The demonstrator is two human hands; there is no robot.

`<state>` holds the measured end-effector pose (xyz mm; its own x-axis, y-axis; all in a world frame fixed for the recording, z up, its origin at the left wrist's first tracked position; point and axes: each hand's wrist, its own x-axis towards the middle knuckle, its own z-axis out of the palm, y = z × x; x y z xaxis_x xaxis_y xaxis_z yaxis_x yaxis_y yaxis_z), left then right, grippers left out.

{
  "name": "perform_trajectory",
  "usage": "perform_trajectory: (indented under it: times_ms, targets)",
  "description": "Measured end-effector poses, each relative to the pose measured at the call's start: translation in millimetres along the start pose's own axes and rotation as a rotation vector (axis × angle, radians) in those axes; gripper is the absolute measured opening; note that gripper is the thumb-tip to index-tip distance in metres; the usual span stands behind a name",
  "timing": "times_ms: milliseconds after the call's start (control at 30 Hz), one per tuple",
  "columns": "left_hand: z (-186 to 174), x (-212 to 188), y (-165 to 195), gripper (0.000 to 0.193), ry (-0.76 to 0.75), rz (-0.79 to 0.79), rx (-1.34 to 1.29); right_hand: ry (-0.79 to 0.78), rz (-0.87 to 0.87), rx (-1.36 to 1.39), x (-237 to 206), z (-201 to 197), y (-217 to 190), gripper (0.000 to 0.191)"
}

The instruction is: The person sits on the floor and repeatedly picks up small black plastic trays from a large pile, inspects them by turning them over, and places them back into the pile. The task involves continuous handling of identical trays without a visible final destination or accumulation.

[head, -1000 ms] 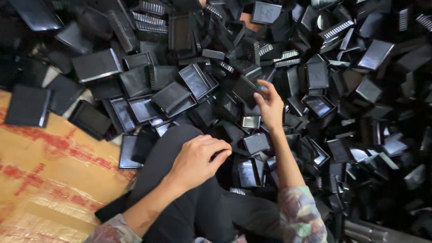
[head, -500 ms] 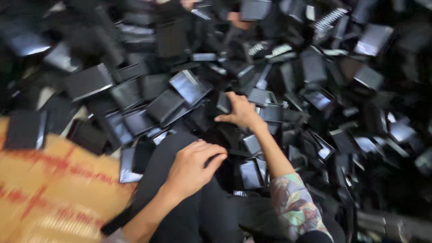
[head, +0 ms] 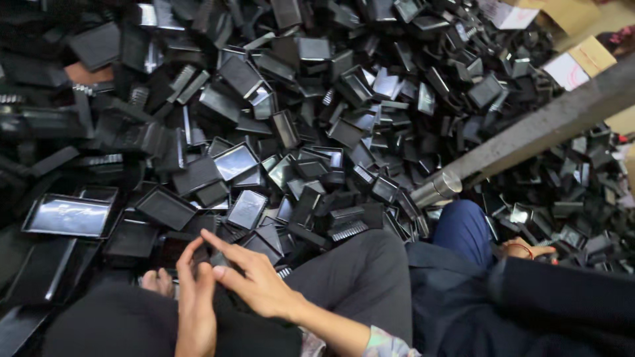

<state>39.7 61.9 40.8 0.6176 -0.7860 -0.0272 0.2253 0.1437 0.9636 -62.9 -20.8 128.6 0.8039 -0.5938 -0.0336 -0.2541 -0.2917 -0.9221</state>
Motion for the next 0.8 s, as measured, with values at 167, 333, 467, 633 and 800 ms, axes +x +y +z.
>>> perform_trajectory:
  times_ms: [167, 333, 467, 633, 800]
  targets:
    - [22, -18, -32, 0.042, 0.165, 0.023, 0.024, 0.165, 0.034, -0.027, -30, 4, 8, 0.059]
    - [25, 25, -38, 0.038, 0.356, 0.117, -0.014, 0.063, 0.027, 0.19, -41, -5, 29, 0.052]
    - [13, 57, -47, 0.035, 0.376, 0.025, -0.202, 0.14, -0.04, 0.112, -54, -5, 34, 0.049]
    - [13, 48, -56, 0.031, 0.372, -0.032, -0.283, 0.162, -0.083, 0.084, -64, 5, 41, 0.051]
    - [20, 34, -46, 0.027, 0.375, -0.065, -0.333, 0.051, -0.171, -0.055, -63, 7, 57, 0.056]
